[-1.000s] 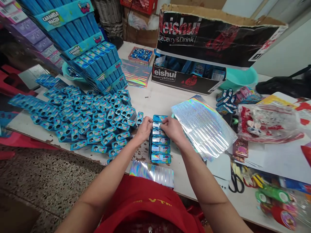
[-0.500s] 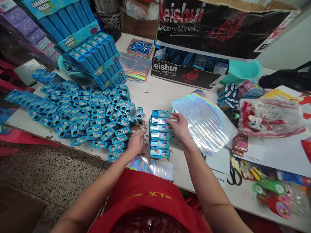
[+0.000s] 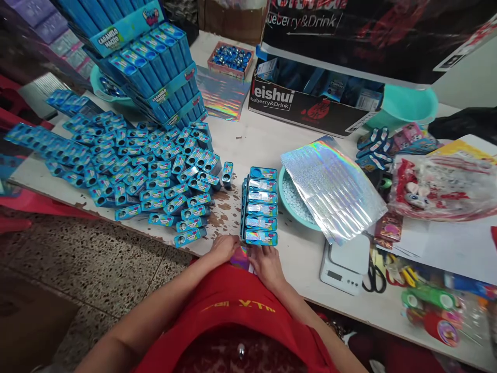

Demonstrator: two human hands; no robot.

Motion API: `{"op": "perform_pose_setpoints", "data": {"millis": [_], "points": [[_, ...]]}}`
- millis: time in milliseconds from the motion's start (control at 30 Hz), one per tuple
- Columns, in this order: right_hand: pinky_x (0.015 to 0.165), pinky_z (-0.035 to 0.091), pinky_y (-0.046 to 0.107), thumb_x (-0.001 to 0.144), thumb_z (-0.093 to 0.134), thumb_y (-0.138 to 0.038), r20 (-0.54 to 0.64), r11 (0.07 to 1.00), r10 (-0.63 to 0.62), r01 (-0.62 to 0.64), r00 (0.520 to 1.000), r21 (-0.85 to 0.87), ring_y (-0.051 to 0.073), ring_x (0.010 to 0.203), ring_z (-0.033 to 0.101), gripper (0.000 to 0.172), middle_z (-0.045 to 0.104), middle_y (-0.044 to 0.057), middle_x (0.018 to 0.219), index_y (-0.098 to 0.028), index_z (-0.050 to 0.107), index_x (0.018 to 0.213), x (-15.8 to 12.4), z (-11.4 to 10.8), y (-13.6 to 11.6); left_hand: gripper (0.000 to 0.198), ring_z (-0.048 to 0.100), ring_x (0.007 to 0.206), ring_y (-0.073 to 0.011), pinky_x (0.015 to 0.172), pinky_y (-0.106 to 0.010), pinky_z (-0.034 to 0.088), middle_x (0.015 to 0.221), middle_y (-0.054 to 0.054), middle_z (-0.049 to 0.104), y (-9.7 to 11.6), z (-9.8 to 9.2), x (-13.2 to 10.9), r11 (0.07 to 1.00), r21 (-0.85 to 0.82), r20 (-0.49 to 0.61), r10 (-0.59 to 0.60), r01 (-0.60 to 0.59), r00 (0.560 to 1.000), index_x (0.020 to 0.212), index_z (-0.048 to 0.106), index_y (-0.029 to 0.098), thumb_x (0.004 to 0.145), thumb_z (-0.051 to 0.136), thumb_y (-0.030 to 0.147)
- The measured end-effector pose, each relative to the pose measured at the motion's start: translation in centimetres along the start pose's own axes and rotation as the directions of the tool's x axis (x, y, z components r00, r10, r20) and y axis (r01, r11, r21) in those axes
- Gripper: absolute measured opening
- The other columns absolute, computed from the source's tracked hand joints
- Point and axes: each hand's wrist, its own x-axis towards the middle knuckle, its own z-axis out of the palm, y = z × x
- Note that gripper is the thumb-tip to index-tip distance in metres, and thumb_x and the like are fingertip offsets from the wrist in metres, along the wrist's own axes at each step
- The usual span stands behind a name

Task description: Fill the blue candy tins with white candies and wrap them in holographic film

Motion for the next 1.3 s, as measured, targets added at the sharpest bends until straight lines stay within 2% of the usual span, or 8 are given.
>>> {"op": "perform_pose_setpoints", "data": {"millis": [200, 367, 700, 833, 967, 1033, 1167, 1300], "points": [[0.093, 0.037, 0.045, 0.083, 0.059, -0.026, 0.145, 0.966, -0.126, 0.154, 0.981, -0.207, 0.03, 0.112, 0.048, 0.04, 0.059, 0.011, 0.12, -0.025, 0.055, 0.124, -0.2, 0.5, 0.4, 0.027, 0.063, 0.095, -0.0239, 0.077, -0.03, 0.04, 0.096, -0.009, 0.07, -0.1, 0.3, 0.3, 0.997, -0.041, -0.02, -0.058, 0.057, 0.998, 0.093, 0.066, 0.02, 0.085, 0.041, 0.028], [0.094, 0.036, 0.043, 0.081, 0.062, -0.029, 0.197, 0.963, -0.163, 0.199, 0.967, -0.18, 0.03, 0.117, 0.045, 0.026, 0.054, 0.009, 0.128, -0.025, 0.064, 0.107, -0.7, 0.5, 0.6, 0.026, 0.063, 0.094, -0.0239, 0.076, -0.03, 0.04, 0.097, -0.009, 0.07, -0.3, 0.7, 0.6, 0.992, -0.088, -0.036, -0.097, 0.093, 0.995, 0.091, 0.066, 0.02, 0.084, 0.042, 0.027], [0.069, 0.043, 0.032, 0.08, 0.063, -0.017, 0.179, 0.995, -0.083, 0.09, 0.98, -0.032, 0.022, 0.075, 0.058, 0.007, 0.065, 0.004, 0.076, -0.02, 0.059, 0.074, -0.6, -2.9, -2.1, 0.025, 0.059, 0.096, -0.0249, 0.088, -0.036, 0.038, 0.094, -0.01, 0.068, -0.3, 1.5, 0.6, 0.988, -0.132, -0.13, -0.099, 0.082, 0.986, 0.087, 0.067, 0.018, 0.084, 0.043, 0.024], [0.064, 0.042, 0.027, 0.083, 0.059, -0.021, 0.062, 0.968, -0.127, 0.11, 0.99, 0.226, 0.017, 0.069, 0.056, 0.01, 0.062, 0.001, 0.072, -0.021, 0.055, 0.074, -1.6, -7.6, -3.9, 0.028, 0.055, 0.1, -0.0223, 0.089, -0.035, 0.039, 0.099, -0.009, 0.064, -0.2, -0.9, -3.0, 0.955, -0.296, -0.308, -0.07, -0.026, 0.949, 0.088, 0.065, 0.017, 0.088, 0.038, 0.027], [0.061, 0.042, 0.025, 0.085, 0.057, -0.026, -0.037, 0.908, -0.171, 0.172, 0.985, 0.381, 0.015, 0.066, 0.055, 0.013, 0.059, 0.0, 0.07, -0.021, 0.054, 0.074, -1.8, -12.1, -5.8, 0.039, 0.053, 0.106, -0.0204, 0.092, -0.031, 0.041, 0.115, -0.006, 0.06, 1.5, -4.9, -8.3, 0.7, -0.581, -0.44, 0.158, -0.415, 0.884, 0.113, 0.057, 0.022, 0.079, 0.055, 0.04], [0.061, 0.042, 0.025, 0.085, 0.058, -0.028, -0.083, 0.889, -0.169, 0.188, 0.982, 0.418, 0.014, 0.066, 0.055, 0.015, 0.059, 0.0, 0.069, -0.021, 0.054, 0.073, -1.3, -13.6, -6.6, 0.047, 0.052, 0.107, -0.0211, 0.091, -0.031, 0.041, 0.115, -0.005, 0.059, 3.0, -6.3, -9.8, 0.644, -0.626, -0.391, 0.229, -0.44, 0.891, 0.114, 0.057, 0.022, 0.071, 0.065, 0.039], [0.058, 0.041, 0.024, 0.082, 0.062, -0.031, -0.147, 0.849, -0.036, 0.108, 0.988, 0.517, 0.013, 0.06, 0.052, 0.017, 0.057, -0.002, 0.064, -0.02, 0.055, 0.07, 0.8, -14.7, -7.1, 0.021, 0.055, 0.072, -0.0134, 0.068, -0.024, 0.043, 0.073, 0.0, 0.06, 4.9, -8.2, -9.3, 0.64, -0.701, -0.296, 0.139, -0.314, 0.945, 0.075, 0.061, 0.018, 0.083, 0.05, 0.033], [0.059, 0.04, 0.025, 0.079, 0.063, -0.036, -0.231, 0.807, 0.156, 0.011, 0.96, 0.59, 0.012, 0.06, 0.049, 0.02, 0.055, -0.002, 0.066, -0.02, 0.057, 0.069, 4.8, -14.0, -6.4, 0.02, 0.05, 0.066, -0.012, 0.061, -0.023, 0.039, 0.07, 0.002, 0.057, 4.8, -11.2, -6.1, 0.707, -0.606, -0.389, 0.138, -0.365, 0.911, 0.078, 0.06, 0.018, 0.083, 0.049, 0.034]]}}
